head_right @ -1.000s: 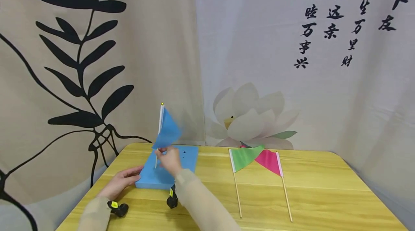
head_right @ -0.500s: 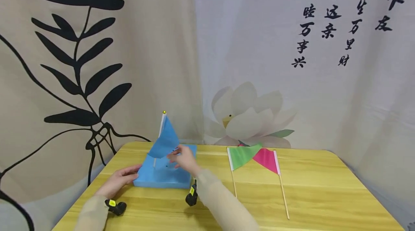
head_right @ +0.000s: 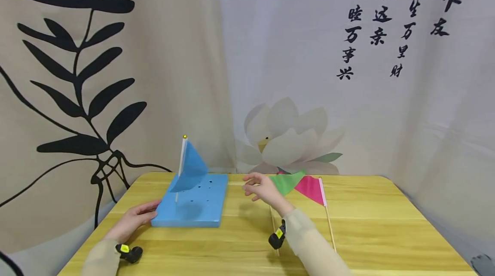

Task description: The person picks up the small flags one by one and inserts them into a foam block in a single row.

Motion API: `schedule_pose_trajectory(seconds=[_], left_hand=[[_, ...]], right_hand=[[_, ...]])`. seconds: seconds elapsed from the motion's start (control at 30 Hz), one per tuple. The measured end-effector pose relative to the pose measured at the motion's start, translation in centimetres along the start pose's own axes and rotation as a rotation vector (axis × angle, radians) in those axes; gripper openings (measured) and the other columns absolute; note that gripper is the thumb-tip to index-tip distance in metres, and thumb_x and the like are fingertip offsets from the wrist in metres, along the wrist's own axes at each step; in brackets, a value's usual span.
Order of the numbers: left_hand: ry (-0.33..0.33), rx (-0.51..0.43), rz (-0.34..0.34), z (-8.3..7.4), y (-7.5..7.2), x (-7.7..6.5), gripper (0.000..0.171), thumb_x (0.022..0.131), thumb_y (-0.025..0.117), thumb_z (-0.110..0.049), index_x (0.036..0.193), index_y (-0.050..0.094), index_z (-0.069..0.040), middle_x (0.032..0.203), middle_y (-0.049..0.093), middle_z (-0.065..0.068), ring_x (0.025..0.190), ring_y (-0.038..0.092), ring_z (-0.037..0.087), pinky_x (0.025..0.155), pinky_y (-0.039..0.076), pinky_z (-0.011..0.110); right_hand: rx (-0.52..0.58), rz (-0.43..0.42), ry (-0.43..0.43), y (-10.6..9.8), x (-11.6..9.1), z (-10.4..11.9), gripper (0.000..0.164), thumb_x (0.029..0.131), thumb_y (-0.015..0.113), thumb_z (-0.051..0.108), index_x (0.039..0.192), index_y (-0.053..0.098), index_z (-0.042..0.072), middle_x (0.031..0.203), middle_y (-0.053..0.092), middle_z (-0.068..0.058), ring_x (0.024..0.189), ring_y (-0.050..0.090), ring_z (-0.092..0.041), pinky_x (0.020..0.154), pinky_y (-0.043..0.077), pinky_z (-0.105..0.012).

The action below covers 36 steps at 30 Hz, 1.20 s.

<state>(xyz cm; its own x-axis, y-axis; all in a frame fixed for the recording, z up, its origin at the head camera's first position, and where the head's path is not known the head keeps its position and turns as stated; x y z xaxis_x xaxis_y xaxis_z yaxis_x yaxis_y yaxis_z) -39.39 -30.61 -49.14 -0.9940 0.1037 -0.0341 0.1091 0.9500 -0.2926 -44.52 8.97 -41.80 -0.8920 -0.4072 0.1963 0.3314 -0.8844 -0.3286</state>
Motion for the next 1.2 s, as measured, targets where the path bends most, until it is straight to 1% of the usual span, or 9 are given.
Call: schedule_pose_trajectory(seconds=[0.13, 0.27, 0.37, 0.43, 0.57, 0.7, 0.8, 1.03, 1.2], left_hand=[[-0.013, 0.007, -0.005, 0.1, -0.1, 0.0, 0.06, 0.096, 0.063, -0.024, 0.144, 0.042, 0.003, 0.146, 0.041, 0.025, 0.13, 0.042, 0.036, 0.093, 0.049, 0.037], [-0.017, 0.009, 0.0, 0.2, 0.1, 0.0, 0.06, 0.095, 0.063, -0.024, 0.144, 0.042, 0.003, 0.145, 0.041, 0.025, 0.129, 0.043, 0.036, 0.091, 0.049, 0.035], [-0.008, 0.01, 0.009, 0.2, 0.2, 0.0, 0.06, 0.096, 0.063, -0.023, 0.145, 0.04, 0.004, 0.146, 0.04, 0.026, 0.129, 0.042, 0.037, 0.091, 0.049, 0.035], [-0.001, 0.005, 0.012, 0.2, 0.2, 0.0, 0.06, 0.096, 0.062, -0.022, 0.145, 0.04, 0.005, 0.146, 0.039, 0.027, 0.129, 0.042, 0.038, 0.09, 0.05, 0.035], [0.005, 0.006, 0.013, -0.1, 0.1, 0.0, 0.06, 0.096, 0.062, -0.021, 0.145, 0.04, 0.005, 0.146, 0.039, 0.027, 0.128, 0.043, 0.037, 0.089, 0.05, 0.034], [-0.003, 0.017, 0.012, 0.1, -0.1, 0.0, 0.06, 0.096, 0.062, -0.021, 0.144, 0.04, 0.006, 0.146, 0.039, 0.027, 0.128, 0.043, 0.036, 0.089, 0.05, 0.034], [-0.017, 0.014, 0.008, 0.3, -0.2, 0.1, 0.061, 0.096, 0.063, -0.022, 0.144, 0.04, 0.006, 0.145, 0.04, 0.027, 0.127, 0.044, 0.036, 0.089, 0.051, 0.035], [-0.051, 0.023, -0.001, 1.0, -0.1, -0.1, 0.063, 0.094, 0.066, -0.025, 0.143, 0.041, 0.006, 0.145, 0.041, 0.026, 0.126, 0.046, 0.035, 0.088, 0.051, 0.035], [-0.041, 0.043, 0.004, 0.4, 0.0, 0.3, 0.065, 0.095, 0.064, -0.028, 0.144, 0.039, 0.007, 0.146, 0.039, 0.027, 0.128, 0.043, 0.037, 0.09, 0.051, 0.037]], right_hand=[[0.014, -0.024, 0.07, -2.7, -2.4, -1.9, 0.029, 0.093, 0.065, 0.015, 0.116, 0.06, -0.003, 0.101, 0.067, -0.018, 0.084, 0.069, -0.03, 0.064, 0.058, -0.042], [0.041, -0.04, 0.175, -4.4, -4.8, -4.0, 0.034, 0.093, 0.065, 0.015, 0.116, 0.058, -0.009, 0.099, 0.067, -0.018, 0.082, 0.069, -0.031, 0.063, 0.058, -0.04], [0.045, -0.077, 0.246, -5.1, -6.2, -5.2, 0.036, 0.091, 0.066, 0.014, 0.115, 0.059, -0.011, 0.092, 0.068, -0.012, 0.075, 0.069, -0.027, 0.061, 0.058, -0.038], [0.048, -0.095, 0.279, -5.4, -7.0, -5.6, 0.033, 0.09, 0.068, 0.014, 0.111, 0.061, -0.011, 0.087, 0.069, -0.009, 0.072, 0.069, -0.025, 0.06, 0.058, -0.037], [0.048, -0.08, 0.318, -5.5, -8.1, -6.4, 0.028, 0.089, 0.07, 0.016, 0.104, 0.064, -0.007, 0.081, 0.068, -0.008, 0.067, 0.066, -0.021, 0.059, 0.058, -0.037], [0.03, -0.086, 0.346, -5.0, -8.6, -7.1, 0.027, 0.087, 0.071, 0.017, 0.102, 0.066, -0.005, 0.078, 0.067, -0.007, 0.063, 0.064, -0.017, 0.053, 0.056, -0.033], [-0.006, -0.121, 0.364, -4.6, -8.8, -7.5, 0.025, 0.085, 0.073, 0.017, 0.099, 0.067, -0.003, 0.074, 0.066, -0.006, 0.058, 0.062, -0.016, 0.049, 0.055, -0.032], [-0.194, -0.178, 0.388, -4.0, -8.6, -7.5, 0.026, 0.08, 0.079, 0.026, 0.085, 0.066, 0.004, 0.063, 0.059, -0.004, 0.044, 0.051, -0.012, 0.04, 0.05, -0.028], [-0.29, -0.207, 0.356, -4.3, -8.1, -7.2, 0.029, 0.076, 0.082, 0.029, 0.075, 0.063, 0.008, 0.054, 0.052, 0.0, 0.039, 0.046, -0.011, 0.038, 0.047, -0.027]])
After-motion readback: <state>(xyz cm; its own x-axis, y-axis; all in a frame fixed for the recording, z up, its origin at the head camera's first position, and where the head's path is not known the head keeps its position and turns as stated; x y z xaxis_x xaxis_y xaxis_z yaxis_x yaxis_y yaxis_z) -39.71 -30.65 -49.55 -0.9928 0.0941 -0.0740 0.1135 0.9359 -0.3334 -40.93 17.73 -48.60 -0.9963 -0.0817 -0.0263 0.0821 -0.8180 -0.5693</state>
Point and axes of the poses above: each hand's wrist, its own x-axis towards the middle knuckle, its own y-axis out of the palm, z = x × y, the point moved 7 cm from there along x, towards the middle knuckle
